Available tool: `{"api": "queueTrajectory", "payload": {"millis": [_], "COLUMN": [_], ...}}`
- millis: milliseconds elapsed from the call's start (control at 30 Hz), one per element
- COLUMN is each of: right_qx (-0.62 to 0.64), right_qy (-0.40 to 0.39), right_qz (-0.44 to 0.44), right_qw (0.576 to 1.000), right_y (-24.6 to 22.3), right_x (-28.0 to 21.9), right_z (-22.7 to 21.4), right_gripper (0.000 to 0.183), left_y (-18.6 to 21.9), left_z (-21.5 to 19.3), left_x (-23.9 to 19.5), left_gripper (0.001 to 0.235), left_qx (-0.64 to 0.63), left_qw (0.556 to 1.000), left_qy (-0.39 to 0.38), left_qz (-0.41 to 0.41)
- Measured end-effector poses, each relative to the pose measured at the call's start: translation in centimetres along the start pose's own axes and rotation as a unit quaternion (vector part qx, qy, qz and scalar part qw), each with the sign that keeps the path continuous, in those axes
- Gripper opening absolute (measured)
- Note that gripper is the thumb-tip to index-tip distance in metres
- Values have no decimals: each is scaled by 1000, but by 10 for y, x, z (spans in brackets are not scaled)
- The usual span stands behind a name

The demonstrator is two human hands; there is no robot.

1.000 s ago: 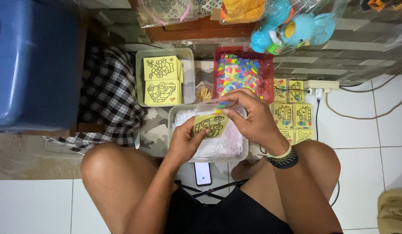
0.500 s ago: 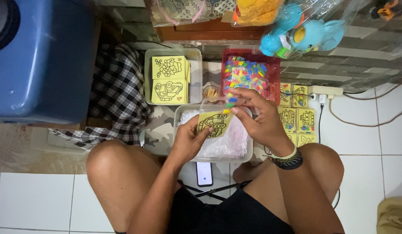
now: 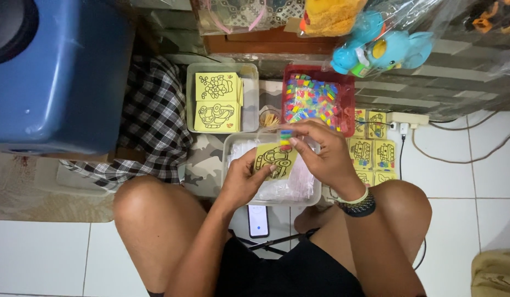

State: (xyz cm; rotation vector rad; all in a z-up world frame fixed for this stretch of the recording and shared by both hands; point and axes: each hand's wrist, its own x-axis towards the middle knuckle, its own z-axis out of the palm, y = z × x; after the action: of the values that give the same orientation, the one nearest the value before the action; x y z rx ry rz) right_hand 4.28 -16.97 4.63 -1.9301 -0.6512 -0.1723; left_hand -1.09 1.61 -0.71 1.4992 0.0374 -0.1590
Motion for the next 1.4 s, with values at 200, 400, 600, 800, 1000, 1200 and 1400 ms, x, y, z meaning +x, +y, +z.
{"api": "queueTrajectory", "payload": {"millis": [200,400,600,800,1000,1200,1400], "right_qx": [23,39,33,32,89,167,162], "right_qy": [61,108,131,130,171,121,113], "right_qz": [62,96,80,89,129,247,249], "right_qw": [996,989,988,987,973,947,948], "right_y": [-9,-6,12,4,3,3,31], "right_x": [-20,-29,-38,-35,-39,-40,-53], "right_z": [14,22,27,25,26,23,39], "right_gripper": [35,9,12,13,36,37,9], "left_y": [8,-4,0,-3,-7,-20,-4], "left_z": [-3,-4,0,1,1,-2,3], "left_x": [-7,-4,-3,-1,1,4,-1], "left_gripper": [23,25,29,24,25,23,33], "left_qx": [11,16,-17,-46,-48,-71,-63], "left_qw": [1000,999,1000,998,999,997,998], "left_qy": [-13,-25,-22,-32,-26,1,-3], "left_qz": [-12,-18,-12,-5,2,5,5]}}
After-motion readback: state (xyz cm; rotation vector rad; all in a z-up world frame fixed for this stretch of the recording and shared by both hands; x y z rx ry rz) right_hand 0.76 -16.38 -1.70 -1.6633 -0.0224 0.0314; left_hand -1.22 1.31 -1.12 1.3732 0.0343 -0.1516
